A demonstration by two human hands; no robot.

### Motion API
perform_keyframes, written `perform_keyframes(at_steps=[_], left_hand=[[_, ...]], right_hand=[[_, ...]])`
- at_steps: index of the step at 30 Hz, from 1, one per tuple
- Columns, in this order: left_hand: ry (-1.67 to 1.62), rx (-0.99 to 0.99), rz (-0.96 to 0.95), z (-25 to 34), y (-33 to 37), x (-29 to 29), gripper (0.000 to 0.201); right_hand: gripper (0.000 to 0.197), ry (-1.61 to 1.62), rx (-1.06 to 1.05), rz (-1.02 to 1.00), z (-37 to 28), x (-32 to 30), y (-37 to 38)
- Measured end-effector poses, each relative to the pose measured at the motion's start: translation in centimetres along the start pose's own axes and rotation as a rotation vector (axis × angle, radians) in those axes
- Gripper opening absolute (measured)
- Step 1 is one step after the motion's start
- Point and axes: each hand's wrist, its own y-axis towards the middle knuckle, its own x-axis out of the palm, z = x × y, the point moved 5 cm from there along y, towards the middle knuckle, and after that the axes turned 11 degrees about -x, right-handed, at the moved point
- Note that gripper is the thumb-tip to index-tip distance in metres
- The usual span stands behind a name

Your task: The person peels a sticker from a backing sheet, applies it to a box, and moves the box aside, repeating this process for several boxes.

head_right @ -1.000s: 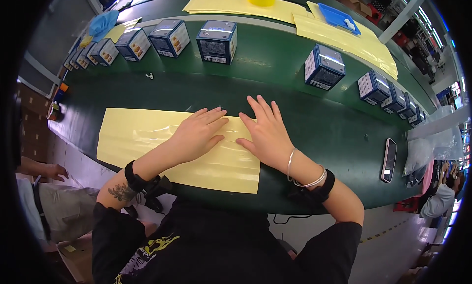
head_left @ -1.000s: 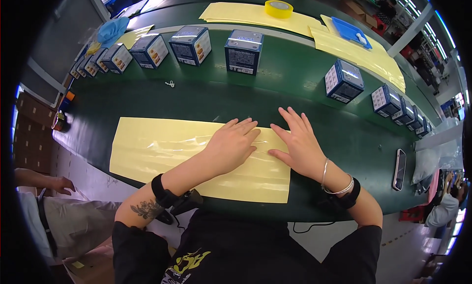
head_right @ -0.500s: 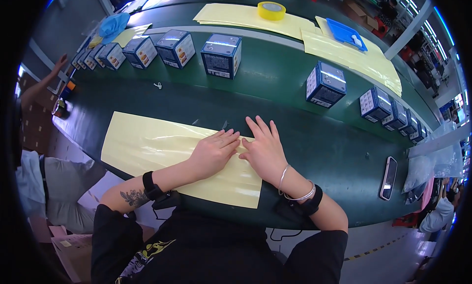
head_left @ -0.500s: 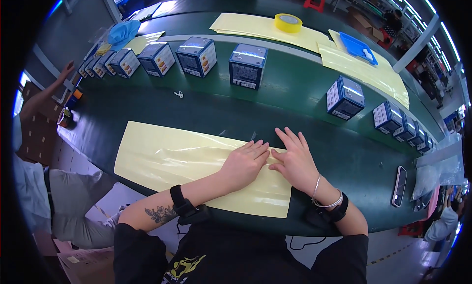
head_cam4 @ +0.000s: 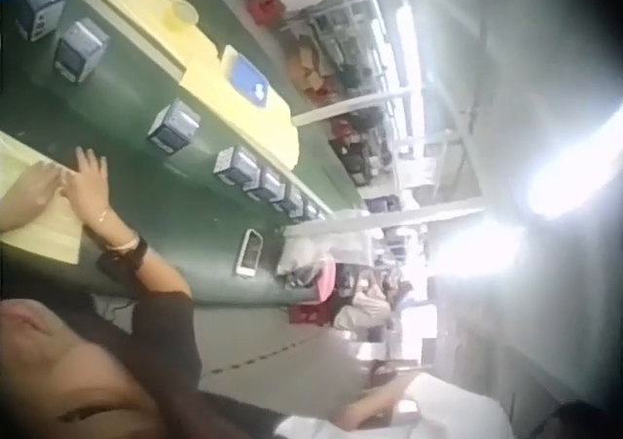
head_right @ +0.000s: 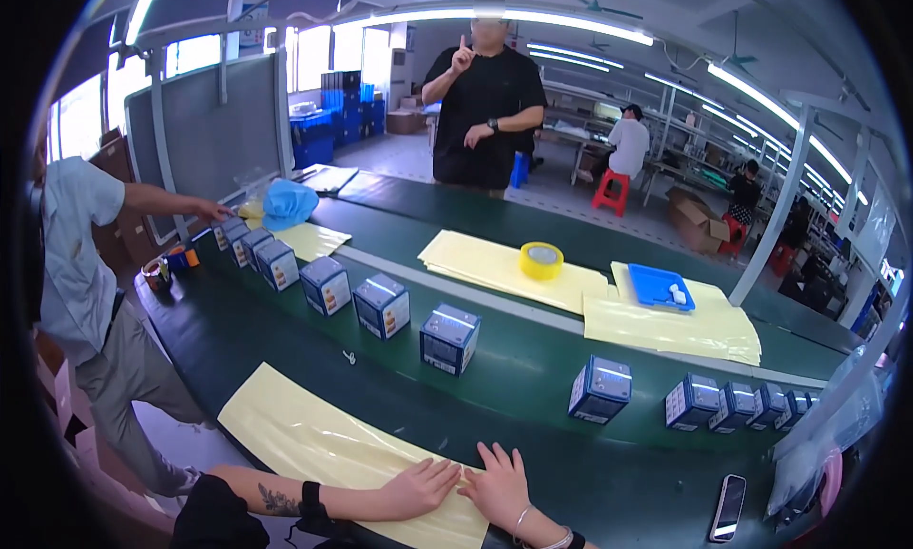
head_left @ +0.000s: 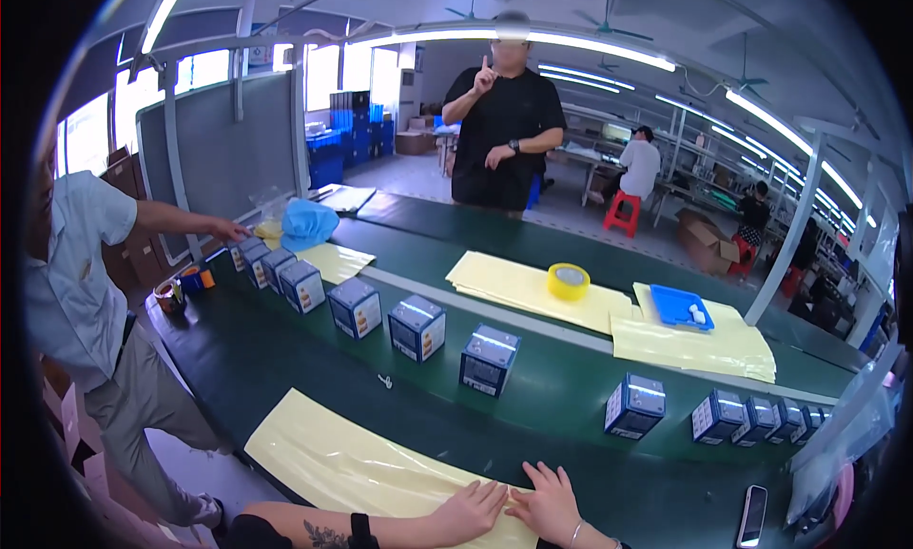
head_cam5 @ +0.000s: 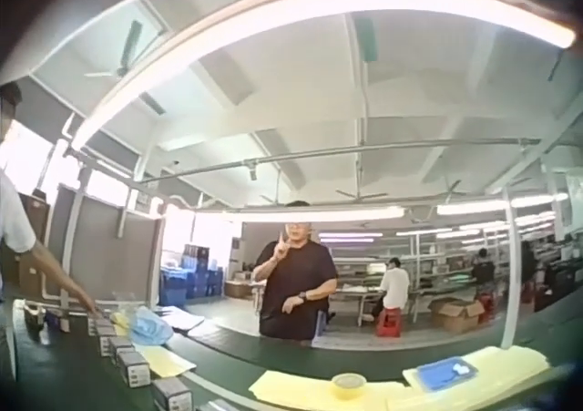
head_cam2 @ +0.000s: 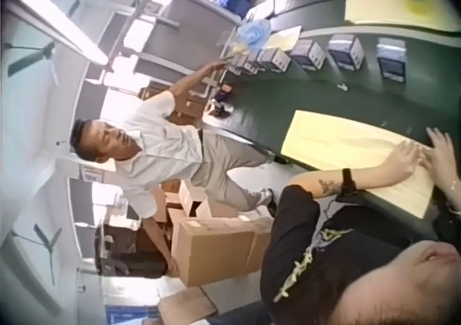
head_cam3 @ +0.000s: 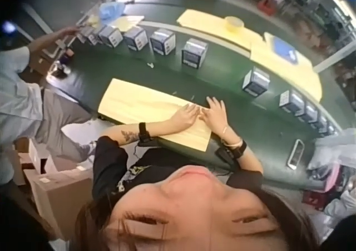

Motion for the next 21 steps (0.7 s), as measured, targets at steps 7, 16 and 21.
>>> perform_keyframes(at_steps=[7, 16, 21], left_hand=[[0.162, 0.037, -0.045, 1.7, 0.2, -0.9, 0.038], [-0.202, -0.138, -0.144, -0.4, 1.7, 0.3, 0.026], [-0.577, -0.516, -0.443, -1.4, 2.2, -0.5, 0.012]], right_hand=[[0.038, -0.015, 0.004, -0.026, 0.8, 1.0, 0.0], [0.039, 0.028, 0.028, -0.071, 0.8, 1.3, -0.8], [0.042, 0.043, 0.017, -0.026, 1.3, -1.3, -0.2]])
